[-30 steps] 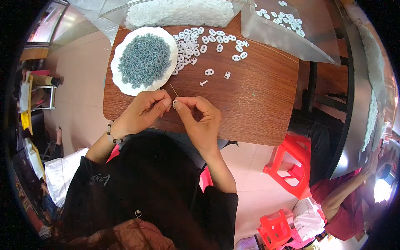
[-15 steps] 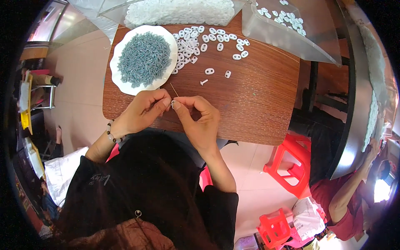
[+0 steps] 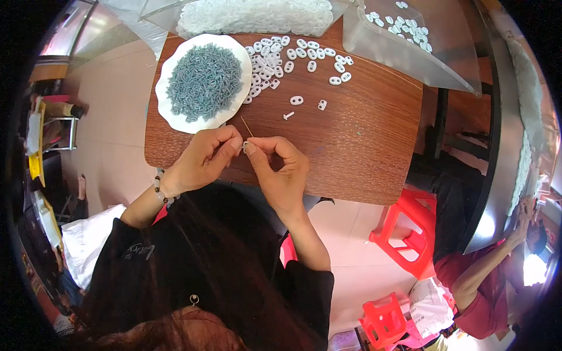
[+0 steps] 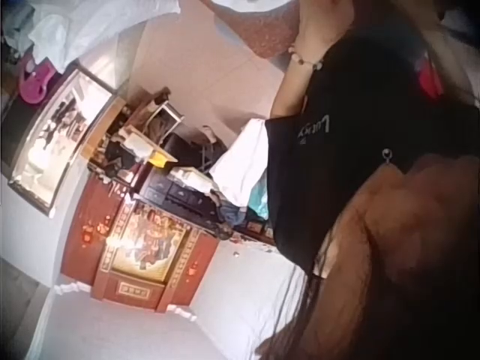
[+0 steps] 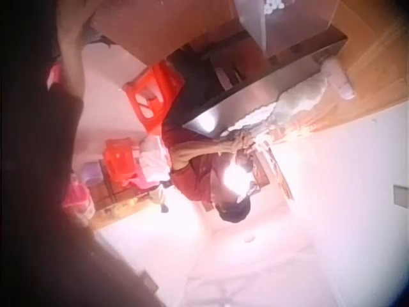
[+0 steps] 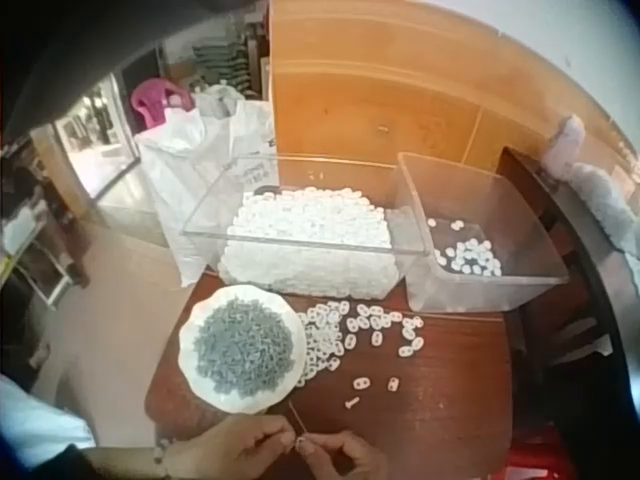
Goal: The recorder is threading small white plastic components and tiny grey beads onto a thin wire using a needle.
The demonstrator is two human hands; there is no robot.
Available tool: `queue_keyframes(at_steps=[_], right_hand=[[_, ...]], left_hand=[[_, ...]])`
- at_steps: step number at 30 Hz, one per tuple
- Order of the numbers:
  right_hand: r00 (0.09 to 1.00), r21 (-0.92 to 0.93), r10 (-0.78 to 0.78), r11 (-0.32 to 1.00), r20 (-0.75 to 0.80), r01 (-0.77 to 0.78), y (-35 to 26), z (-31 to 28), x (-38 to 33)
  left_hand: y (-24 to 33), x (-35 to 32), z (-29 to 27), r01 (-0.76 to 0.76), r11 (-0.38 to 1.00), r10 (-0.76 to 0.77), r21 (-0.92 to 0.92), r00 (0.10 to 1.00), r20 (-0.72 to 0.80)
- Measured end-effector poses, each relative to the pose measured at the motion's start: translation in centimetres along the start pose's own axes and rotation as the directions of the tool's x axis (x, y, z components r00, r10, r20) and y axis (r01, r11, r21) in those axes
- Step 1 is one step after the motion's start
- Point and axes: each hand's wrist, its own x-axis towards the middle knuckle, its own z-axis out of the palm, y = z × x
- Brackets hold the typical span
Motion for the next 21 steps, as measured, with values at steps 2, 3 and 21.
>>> queue_keyframes(at_steps=[2,3,21], right_hand=[[1.000,0.004,0.016,1.000,-0.024,-0.016,-0.35,-0.03,-0.08],[0.998,0.010,0.033,0.999,-0.046,-0.032,-0.42,-0.02,-0.08],[1.000,0.047,0.006,0.999,-0.027,-0.004,-0.13,-0.01,-0.01]], left_hand=[[-0.02,0.00,-0.08,0.032,0.999,-0.032,-0.010,0.999,0.008],[-0.20,-0.01,-0.08,0.007,1.000,-0.007,-0.015,1.000,0.000],[-0.45,0.03,-0.24,-0.007,1.000,0.007,-0.001,0.999,0.041]])
